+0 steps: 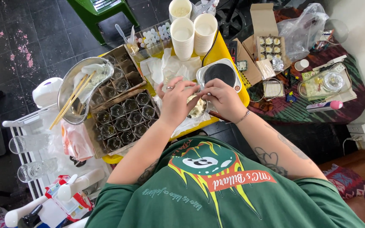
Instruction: Melting wax chunks in a small metal pot on a heating plate while preparing glass candle jars.
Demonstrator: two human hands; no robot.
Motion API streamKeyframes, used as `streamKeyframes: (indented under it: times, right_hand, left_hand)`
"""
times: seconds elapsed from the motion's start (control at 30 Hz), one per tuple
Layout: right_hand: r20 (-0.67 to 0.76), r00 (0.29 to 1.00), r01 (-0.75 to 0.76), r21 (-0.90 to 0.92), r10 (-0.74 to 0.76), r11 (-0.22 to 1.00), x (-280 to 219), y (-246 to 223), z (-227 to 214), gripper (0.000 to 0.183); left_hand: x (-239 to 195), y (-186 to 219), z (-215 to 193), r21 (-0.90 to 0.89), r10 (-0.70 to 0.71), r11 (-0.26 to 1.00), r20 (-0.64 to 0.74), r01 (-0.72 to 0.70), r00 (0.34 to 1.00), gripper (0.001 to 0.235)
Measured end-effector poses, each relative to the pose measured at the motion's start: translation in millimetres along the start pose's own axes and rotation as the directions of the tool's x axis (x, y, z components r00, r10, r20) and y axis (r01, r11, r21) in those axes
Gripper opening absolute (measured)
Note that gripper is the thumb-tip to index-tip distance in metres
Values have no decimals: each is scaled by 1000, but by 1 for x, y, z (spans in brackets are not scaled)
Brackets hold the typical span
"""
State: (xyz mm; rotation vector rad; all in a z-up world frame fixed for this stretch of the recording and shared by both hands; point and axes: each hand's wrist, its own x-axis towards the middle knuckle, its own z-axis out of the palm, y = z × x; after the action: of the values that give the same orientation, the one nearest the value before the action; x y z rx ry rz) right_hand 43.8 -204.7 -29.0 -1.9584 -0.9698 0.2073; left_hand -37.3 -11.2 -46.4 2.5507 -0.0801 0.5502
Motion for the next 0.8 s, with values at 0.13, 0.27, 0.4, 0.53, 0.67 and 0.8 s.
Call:
streamKeyframes:
  times: [0.13, 0.27, 0.4, 0.53, 0.67, 0.8]
  right_hand:
    - [-9, 998, 67, -28, -68, 997, 5, -10, -1, 19]
    - [-73, 984, -158, 40, 161, 987, -7, -20, -5, 31]
    - [-66, 910, -414, -230, 410, 881, -41, -20, -17, 39]
    - [105, 881, -366, -468, 462, 804, -71, 1, -8, 47]
    - [198, 783, -469, -437, 590, 767, -73, 15, 6, 44]
    - [318, 660, -621, -277, 680, 733, -75, 41, 24, 41]
  left_hand:
    - [7, 7, 4, -10, -33, 999, 38, 33, 999, 18]
    - [10, 7, 2, -37, -51, 998, -47, 49, 998, 10]
    - [7, 0, -3, -15, -56, 998, -91, 55, 994, 6]
    - [-1, -3, -11, 15, -55, 998, -109, 57, 993, 4]
    - [-6, -8, -13, 5, -66, 998, -131, 68, 989, 5]
    - [-12, -8, -15, -31, -81, 997, -113, 78, 990, 3]
